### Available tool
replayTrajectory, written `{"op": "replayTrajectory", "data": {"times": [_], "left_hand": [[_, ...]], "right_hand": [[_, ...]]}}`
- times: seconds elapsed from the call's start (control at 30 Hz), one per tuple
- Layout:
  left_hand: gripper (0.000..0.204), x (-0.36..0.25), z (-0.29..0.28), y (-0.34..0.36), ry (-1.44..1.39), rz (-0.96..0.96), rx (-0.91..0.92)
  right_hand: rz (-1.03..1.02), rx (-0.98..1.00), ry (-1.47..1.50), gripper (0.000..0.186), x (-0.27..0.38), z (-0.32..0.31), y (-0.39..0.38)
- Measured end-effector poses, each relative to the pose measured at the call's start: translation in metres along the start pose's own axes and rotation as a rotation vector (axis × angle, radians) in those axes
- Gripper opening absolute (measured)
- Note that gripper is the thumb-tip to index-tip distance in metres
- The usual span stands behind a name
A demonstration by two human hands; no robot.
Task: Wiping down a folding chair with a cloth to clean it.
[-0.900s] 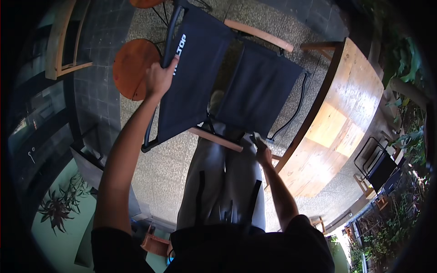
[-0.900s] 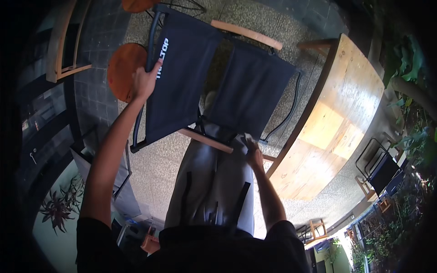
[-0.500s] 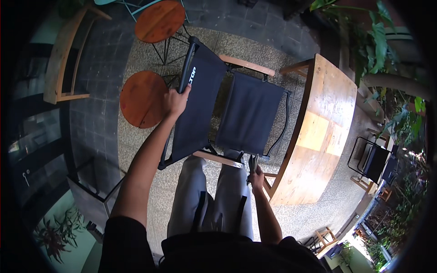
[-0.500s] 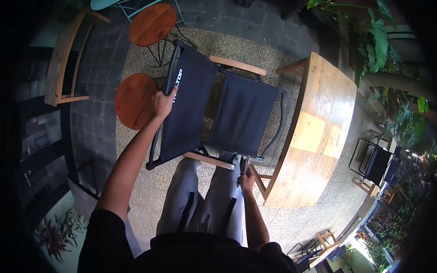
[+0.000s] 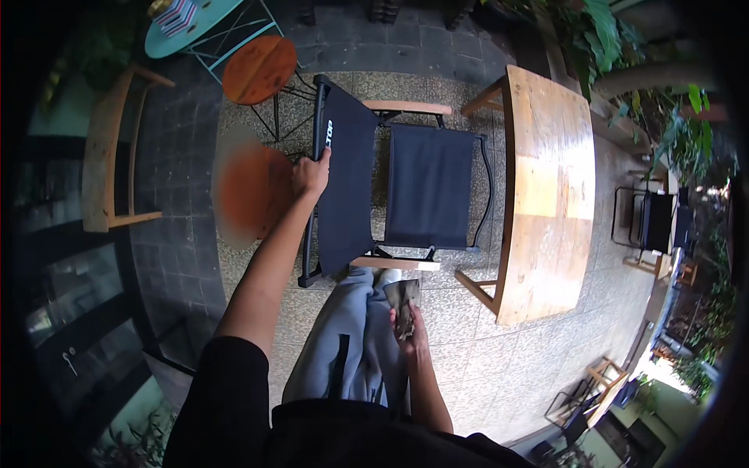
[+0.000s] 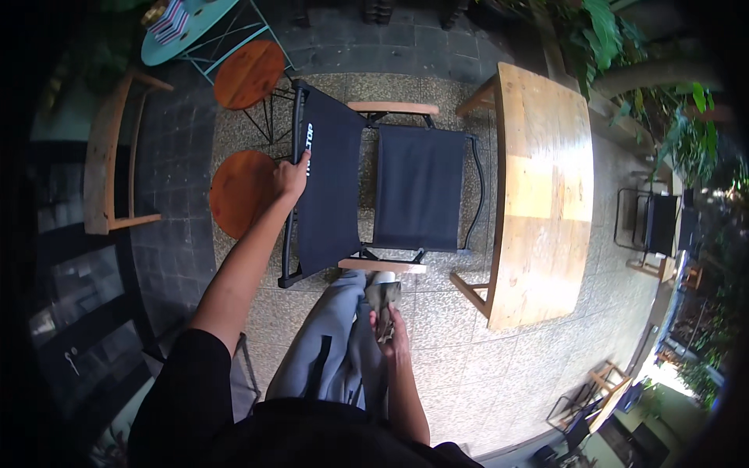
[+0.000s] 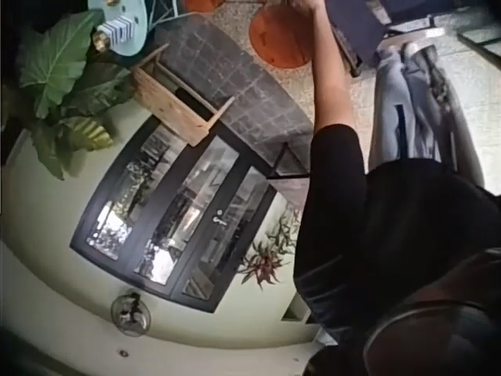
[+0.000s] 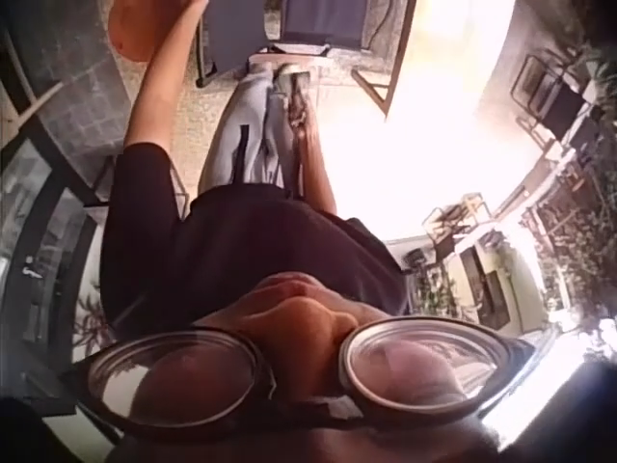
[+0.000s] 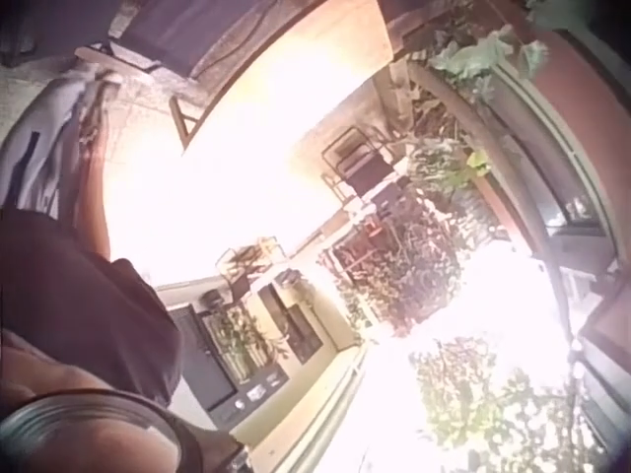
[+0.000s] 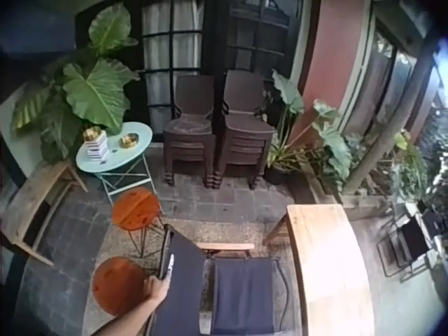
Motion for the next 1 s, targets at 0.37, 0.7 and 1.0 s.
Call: {"op": "replayTrajectory", "data": {"times": [0.37, 0.7, 1.0], "left_hand": [[0.08, -0.006, 0.001, 0.007, 0.033, 0.088, -0.062], [0.073, -0.008, 0.001, 0.002, -0.134, 0.127, 0.032], [0.052, 0.004, 0.003, -0.001, -0.203, 0.629, -0.42]], "right_hand": [[0.107, 0.183, 0.169, 0.052, -0.062, -0.005, -0.024], [-0.113, 0.098, 0.228, 0.029, -0.09, -0.05, -0.005], [-0.933, -0.544, -0.442, 0.019, -0.077, -0.062, 0.076]]}}
Point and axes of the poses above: each hand's wrist, its own y-axis towards the middle knuckle, its own z-axis out of the palm, x = y × z, the point moved 3 cm from there along y, towards the middle knuckle, and after that the axes turned 7 degrees about y, right-handed, at the moved point
